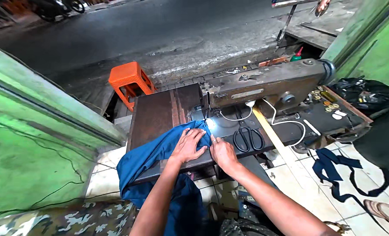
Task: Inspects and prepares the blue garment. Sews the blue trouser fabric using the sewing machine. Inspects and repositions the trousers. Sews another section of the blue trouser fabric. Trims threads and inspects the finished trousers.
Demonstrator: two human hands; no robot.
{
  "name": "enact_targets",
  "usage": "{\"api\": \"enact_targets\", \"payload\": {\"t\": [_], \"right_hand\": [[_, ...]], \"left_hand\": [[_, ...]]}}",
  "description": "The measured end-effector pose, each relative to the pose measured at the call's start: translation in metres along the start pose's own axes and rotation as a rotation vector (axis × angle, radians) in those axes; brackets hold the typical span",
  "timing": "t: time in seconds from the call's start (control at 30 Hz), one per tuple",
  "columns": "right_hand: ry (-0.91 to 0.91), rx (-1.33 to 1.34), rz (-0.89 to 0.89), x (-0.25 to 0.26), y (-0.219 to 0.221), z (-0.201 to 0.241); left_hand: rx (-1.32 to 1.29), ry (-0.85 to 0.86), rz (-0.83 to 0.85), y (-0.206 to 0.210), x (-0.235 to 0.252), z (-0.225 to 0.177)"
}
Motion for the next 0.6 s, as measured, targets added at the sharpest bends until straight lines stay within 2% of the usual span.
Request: {"api": "enact_targets", "payload": {"t": [0.23,0.6], "right_hand": [[-0.014,-0.07,0.03,0.0024,0.0014,0.0033],[-0.018,-0.103,0.052,0.0079,0.0002,0.0059]], "left_hand": [[0.018,0.067,-0.006,0.0035,0.0002,0.0009],[0.008,0.059,0.02,0.003,0.0069,0.0084]]}}
Point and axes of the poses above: each hand's wrist, its own x-axis towards the middle knuckle, its own y-axis out of the palm, z = x × y, the point moved 8 cm from there along x, towards the middle knuckle, and after that the axes turned 9 degrees about -x, right-handed, at the moved point
